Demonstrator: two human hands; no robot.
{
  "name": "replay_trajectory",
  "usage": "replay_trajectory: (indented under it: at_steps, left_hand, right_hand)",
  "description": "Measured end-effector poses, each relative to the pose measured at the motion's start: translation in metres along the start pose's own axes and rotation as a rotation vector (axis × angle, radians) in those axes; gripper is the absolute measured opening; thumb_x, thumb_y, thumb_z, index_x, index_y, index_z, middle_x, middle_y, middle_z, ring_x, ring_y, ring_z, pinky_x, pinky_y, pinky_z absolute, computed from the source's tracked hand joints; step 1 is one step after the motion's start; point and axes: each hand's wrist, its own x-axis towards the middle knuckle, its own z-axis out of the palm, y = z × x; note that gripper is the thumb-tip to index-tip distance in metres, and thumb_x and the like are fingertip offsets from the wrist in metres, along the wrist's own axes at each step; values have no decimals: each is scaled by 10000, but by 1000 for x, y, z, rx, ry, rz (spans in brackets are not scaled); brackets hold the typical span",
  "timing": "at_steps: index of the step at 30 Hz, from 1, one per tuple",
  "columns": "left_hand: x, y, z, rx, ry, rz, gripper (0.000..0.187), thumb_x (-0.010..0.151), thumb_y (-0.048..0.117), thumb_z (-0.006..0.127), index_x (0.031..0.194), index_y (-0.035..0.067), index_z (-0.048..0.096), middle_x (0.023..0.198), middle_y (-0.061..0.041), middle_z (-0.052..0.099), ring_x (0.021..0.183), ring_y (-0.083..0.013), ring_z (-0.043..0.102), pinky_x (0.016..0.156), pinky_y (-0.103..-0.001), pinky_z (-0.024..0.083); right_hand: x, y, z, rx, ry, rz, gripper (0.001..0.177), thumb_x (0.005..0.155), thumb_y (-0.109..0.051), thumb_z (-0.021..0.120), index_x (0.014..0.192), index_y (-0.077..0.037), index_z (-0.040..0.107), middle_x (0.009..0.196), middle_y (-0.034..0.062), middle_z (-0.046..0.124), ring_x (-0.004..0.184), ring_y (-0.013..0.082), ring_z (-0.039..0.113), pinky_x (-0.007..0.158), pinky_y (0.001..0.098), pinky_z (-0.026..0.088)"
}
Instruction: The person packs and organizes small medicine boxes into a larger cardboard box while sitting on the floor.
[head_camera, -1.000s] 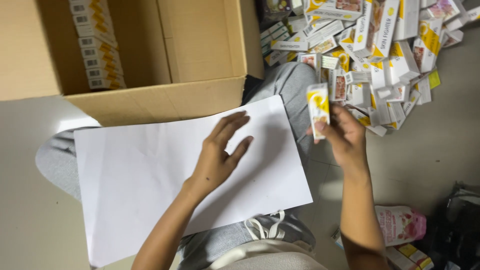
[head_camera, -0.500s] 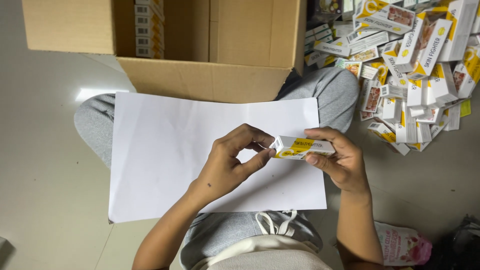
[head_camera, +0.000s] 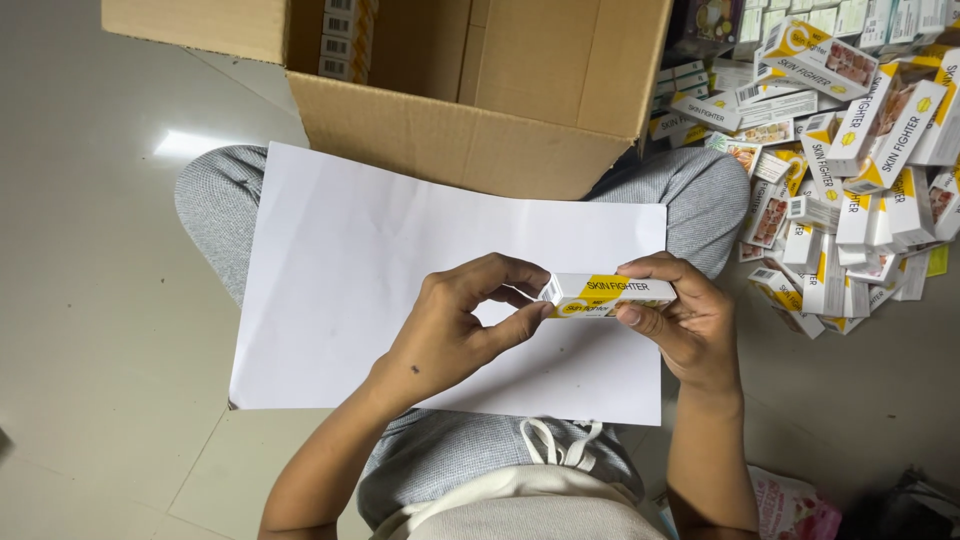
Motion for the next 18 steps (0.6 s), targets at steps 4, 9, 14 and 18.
replay_trajectory:
  at_steps: [4, 9, 14, 18]
  left_hand:
    - [1, 4, 0, 5, -10, -112, 273, 888, 159, 746, 1125, 24, 723, 993, -87, 808, 870, -155, 811, 592, -249, 656]
    - [0, 1, 0, -8, -19, -121, 292, 891, 148, 732, 1150, 16, 715, 986, -100, 808, 872, -156, 809, 609, -242, 665]
    - [-2, -3, -1, -35, -41, -65, 288, 901, 135, 736, 1146, -15, 717, 1025, -124, 804, 928, -181, 807, 693, -253, 676]
    - [-2, 0, 1, -33, -53, -92, 302, 890, 135, 736, 1144, -25, 710, 1042, -132, 795, 960, -187, 802, 660, -255, 679]
  right_hand:
    - [0, 0, 2, 13, -6, 15, 345, 916, -67, 790, 1216, 41, 658, 1164, 102, 679, 1020, 129, 680, 887, 238, 575]
    - [1, -2, 4, 53, -12, 30, 337, 918, -52, 778, 1218, 39, 655, 1165, 111, 688, 1036, 141, 692, 905, 250, 584]
    - [1, -2, 0, 48, -38, 33, 340, 928, -49, 775, 1235, 46, 664, 1170, 109, 686, 1025, 132, 691, 900, 235, 575]
    - [0, -3, 1, -1, -29, 31, 343, 917, -49, 773, 1229, 47, 667, 1165, 109, 693, 993, 127, 698, 877, 229, 580]
